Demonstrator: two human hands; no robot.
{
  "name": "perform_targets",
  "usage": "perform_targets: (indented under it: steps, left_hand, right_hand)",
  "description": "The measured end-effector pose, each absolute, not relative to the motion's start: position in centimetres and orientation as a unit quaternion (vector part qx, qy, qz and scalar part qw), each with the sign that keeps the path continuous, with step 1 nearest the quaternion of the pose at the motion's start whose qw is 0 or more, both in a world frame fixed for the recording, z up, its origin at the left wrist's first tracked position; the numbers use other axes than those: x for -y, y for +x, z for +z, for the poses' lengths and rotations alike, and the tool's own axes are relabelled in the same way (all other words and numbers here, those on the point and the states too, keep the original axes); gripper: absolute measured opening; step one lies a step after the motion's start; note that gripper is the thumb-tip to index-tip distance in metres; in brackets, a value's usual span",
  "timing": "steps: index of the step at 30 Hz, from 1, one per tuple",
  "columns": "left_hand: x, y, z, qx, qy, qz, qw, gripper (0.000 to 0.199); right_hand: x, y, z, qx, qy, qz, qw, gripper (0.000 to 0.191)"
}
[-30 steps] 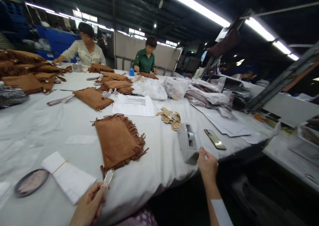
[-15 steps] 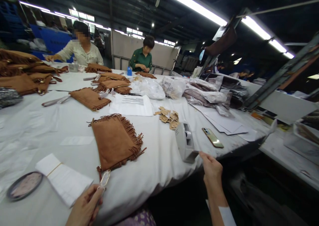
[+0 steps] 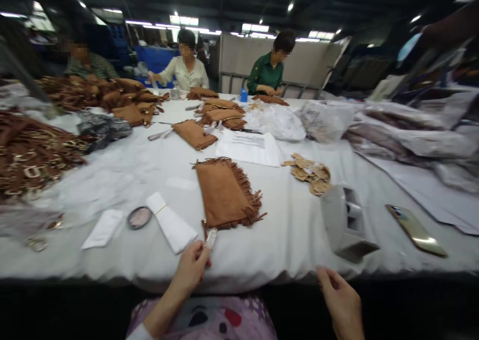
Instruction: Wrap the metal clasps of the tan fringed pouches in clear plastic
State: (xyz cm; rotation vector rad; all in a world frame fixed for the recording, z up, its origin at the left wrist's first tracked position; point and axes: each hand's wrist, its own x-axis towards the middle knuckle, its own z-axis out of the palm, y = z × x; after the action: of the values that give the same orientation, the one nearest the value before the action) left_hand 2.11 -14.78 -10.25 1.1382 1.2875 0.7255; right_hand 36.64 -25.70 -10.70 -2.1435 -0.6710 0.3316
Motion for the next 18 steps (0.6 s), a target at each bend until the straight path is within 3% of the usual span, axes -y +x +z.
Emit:
perform_targets:
  steps: [4, 7, 11, 18]
  left_hand:
    - [14.5, 2.0, -10.3, -0.567, 0.573, 0.311, 0.503, 0.032]
    - [14.7, 2.0, -10.3, -0.569, 0.607, 0.310, 0.461, 0.028]
    - [14.9, 2.0, -10.4, -0.563, 0.614, 0.323, 0.449, 0.024]
    - [14.8, 1.9, -10.5, -0.568, 0.625, 0.319, 0.430, 0.022]
  right_hand:
    - [21.1, 26.9, -8.7, 0.404, -0.701, 0.393, 0.436, 0.039]
    - [17.9, 20.9, -6.6, 0.486, -0.604, 0.486, 0.404, 0.034]
    - [15.3, 17.3, -6.3, 0.531, -0.557, 0.518, 0.373, 0.033]
    - [13.6, 16.3, -8.5, 0.552, -0.594, 0.478, 0.338, 0.027]
